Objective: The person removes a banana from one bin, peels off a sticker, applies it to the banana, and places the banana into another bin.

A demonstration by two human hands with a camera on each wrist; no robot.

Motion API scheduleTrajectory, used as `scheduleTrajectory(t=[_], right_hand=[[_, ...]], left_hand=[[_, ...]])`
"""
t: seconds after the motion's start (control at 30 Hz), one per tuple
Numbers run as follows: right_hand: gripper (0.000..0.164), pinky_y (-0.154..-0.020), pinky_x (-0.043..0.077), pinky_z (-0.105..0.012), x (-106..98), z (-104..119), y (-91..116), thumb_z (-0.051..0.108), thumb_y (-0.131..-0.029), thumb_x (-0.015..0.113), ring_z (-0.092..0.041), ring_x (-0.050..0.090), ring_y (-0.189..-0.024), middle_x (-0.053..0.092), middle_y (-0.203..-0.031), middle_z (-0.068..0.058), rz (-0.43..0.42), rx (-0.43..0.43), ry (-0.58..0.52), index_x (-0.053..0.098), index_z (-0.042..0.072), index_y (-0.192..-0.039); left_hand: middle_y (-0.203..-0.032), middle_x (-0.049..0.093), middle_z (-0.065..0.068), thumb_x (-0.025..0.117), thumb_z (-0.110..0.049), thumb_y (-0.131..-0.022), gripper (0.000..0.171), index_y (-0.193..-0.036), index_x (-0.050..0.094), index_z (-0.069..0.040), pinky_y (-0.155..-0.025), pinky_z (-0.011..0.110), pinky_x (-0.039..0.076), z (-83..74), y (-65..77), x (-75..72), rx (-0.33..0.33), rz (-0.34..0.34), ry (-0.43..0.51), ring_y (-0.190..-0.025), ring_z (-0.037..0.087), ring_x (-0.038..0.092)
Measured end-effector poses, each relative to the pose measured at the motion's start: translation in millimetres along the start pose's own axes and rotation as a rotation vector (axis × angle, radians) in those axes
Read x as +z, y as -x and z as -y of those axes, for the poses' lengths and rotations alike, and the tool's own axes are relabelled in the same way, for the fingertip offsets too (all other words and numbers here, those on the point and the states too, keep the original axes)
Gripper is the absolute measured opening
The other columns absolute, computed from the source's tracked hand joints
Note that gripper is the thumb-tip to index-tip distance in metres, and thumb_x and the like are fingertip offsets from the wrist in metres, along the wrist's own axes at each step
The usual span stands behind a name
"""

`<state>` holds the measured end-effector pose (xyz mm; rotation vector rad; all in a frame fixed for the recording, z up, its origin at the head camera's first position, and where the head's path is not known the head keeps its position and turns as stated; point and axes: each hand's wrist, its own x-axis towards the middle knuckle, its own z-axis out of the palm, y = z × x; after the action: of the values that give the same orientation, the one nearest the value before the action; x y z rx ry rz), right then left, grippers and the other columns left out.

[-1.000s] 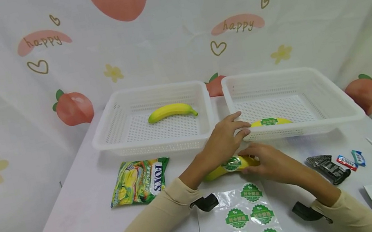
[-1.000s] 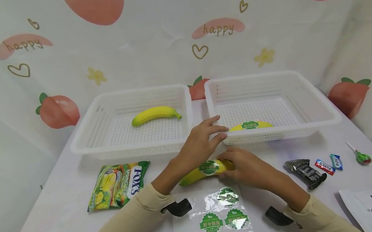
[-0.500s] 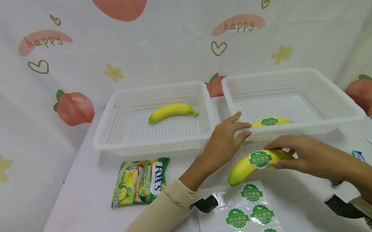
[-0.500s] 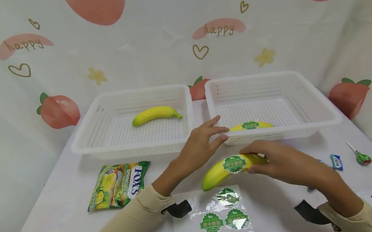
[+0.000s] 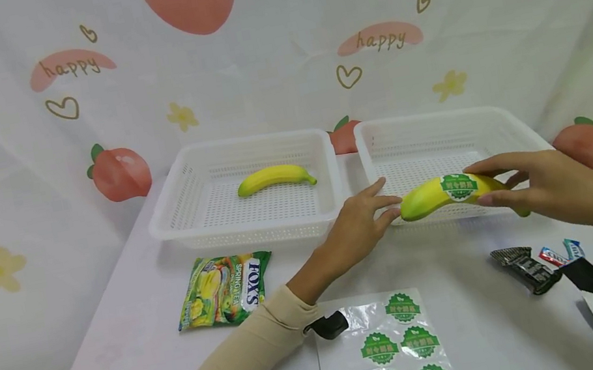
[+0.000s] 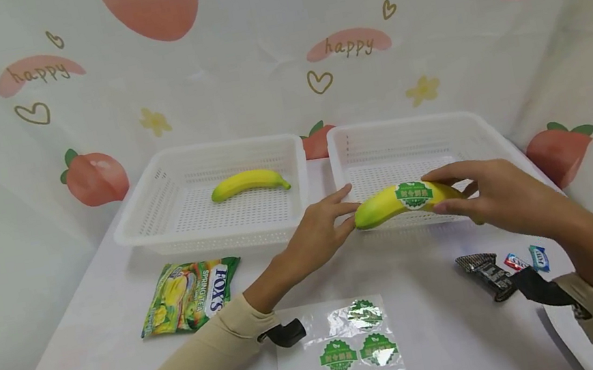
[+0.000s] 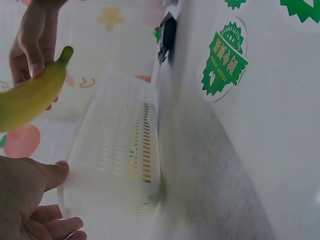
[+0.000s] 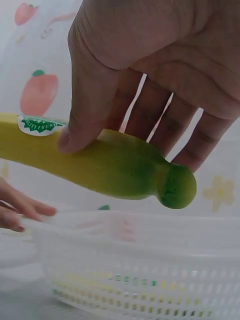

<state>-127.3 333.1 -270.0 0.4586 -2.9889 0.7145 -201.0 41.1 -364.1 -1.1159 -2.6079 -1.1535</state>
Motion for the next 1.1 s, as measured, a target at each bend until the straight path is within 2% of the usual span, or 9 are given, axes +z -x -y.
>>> scheduleTrajectory(t=[0.13,0.3,0.4,0.5,0.57,0.73,0.83,1.0,1.1], right_hand=[[0.052,-0.063,0.054,-0.027,-11.4,-7.6,-17.9,0.031,-0.098,0.079,-0.042,0.073,-0.103,0.067,-0.137,-0.025,0.042,0.029,0.029,0.065,0.011,-0.144],[0.052,-0.071,0.055,-0.025,-19.9,-20.5,-43.8,0.028,-0.097,0.080,-0.042,0.071,-0.109,0.070,-0.133,-0.024,0.041,0.016,0.050,0.065,0.006,-0.143],[0.055,-0.087,0.058,-0.043,-22.7,-27.7,-61.0,0.029,-0.098,0.079,-0.047,0.063,-0.121,0.068,-0.133,-0.027,0.055,0.038,0.070,0.063,0.003,-0.144],[0.059,-0.094,0.050,-0.063,-25.6,-33.9,-76.4,0.031,-0.099,0.077,-0.047,0.058,-0.124,0.065,-0.135,-0.030,0.090,0.078,0.079,0.060,0.001,-0.146],[0.060,-0.097,0.046,-0.069,-27.2,-38.3,-85.1,0.032,-0.100,0.076,-0.047,0.056,-0.126,0.064,-0.137,-0.032,0.108,0.090,0.082,0.058,0.000,-0.147],[0.059,-0.100,0.047,-0.072,-26.1,-49.3,-106.1,0.029,-0.101,0.074,-0.053,0.056,-0.130,0.061,-0.141,-0.034,0.160,0.103,0.075,0.057,-0.005,-0.146],[0.057,-0.099,0.051,-0.067,-22.7,-54.5,-118.0,0.026,-0.101,0.075,-0.053,0.059,-0.127,0.062,-0.139,-0.034,0.182,0.101,0.073,0.059,-0.009,-0.143],[0.054,-0.094,0.055,-0.058,-17.3,-60.9,-132.2,0.023,-0.100,0.076,-0.049,0.066,-0.119,0.065,-0.133,-0.036,0.225,0.086,0.071,0.061,-0.012,-0.139],[0.054,-0.092,0.057,-0.057,-14.0,-65.9,-139.0,0.022,-0.100,0.075,-0.043,0.070,-0.111,0.063,-0.135,-0.037,0.272,0.107,0.062,0.060,-0.012,-0.139]], left_hand=[[-0.162,0.049,0.016,0.072,-0.022,-0.103,0.034,-0.134,0.074,-0.011,-0.118,0.033,0.043,-0.8,0.0,-0.4,0.004,-0.003,0.000,-0.148,0.025,0.050],[-0.161,0.049,0.018,0.073,-0.021,-0.102,0.034,-0.133,0.075,-0.009,-0.117,0.033,0.045,-1.0,-0.5,-0.2,0.009,-0.006,-0.002,-0.147,0.026,0.051],[-0.161,0.049,0.017,0.072,-0.022,-0.103,0.033,-0.134,0.074,-0.009,-0.117,0.033,0.044,-0.7,-0.5,-0.3,0.004,-0.002,-0.002,-0.148,0.025,0.051],[-0.163,0.048,0.016,0.071,-0.022,-0.104,0.034,-0.135,0.074,-0.010,-0.118,0.033,0.043,-0.5,-0.2,0.1,-0.006,0.001,-0.002,-0.149,0.024,0.050],[-0.163,0.047,0.016,0.071,-0.023,-0.104,0.034,-0.136,0.073,-0.010,-0.119,0.033,0.042,-0.6,-0.1,0.5,-0.012,0.002,0.001,-0.149,0.024,0.049],[-0.164,0.045,0.014,0.070,-0.023,-0.104,0.034,-0.136,0.073,-0.011,-0.120,0.033,0.041,-0.9,0.7,0.4,-0.019,0.000,0.006,-0.149,0.023,0.048],[-0.165,0.045,0.013,0.070,-0.023,-0.104,0.035,-0.136,0.073,-0.010,-0.120,0.033,0.041,-0.9,1.1,0.6,-0.020,-0.001,0.011,-0.149,0.023,0.048],[-0.165,0.045,0.014,0.070,-0.023,-0.104,0.035,-0.136,0.073,-0.010,-0.120,0.033,0.041,-0.8,1.3,1.6,-0.026,0.002,0.017,-0.150,0.023,0.048],[-0.165,0.044,0.014,0.070,-0.023,-0.104,0.034,-0.136,0.073,-0.010,-0.120,0.032,0.041,-1.2,1.4,2.1,-0.031,0.002,0.018,-0.150,0.022,0.047]])
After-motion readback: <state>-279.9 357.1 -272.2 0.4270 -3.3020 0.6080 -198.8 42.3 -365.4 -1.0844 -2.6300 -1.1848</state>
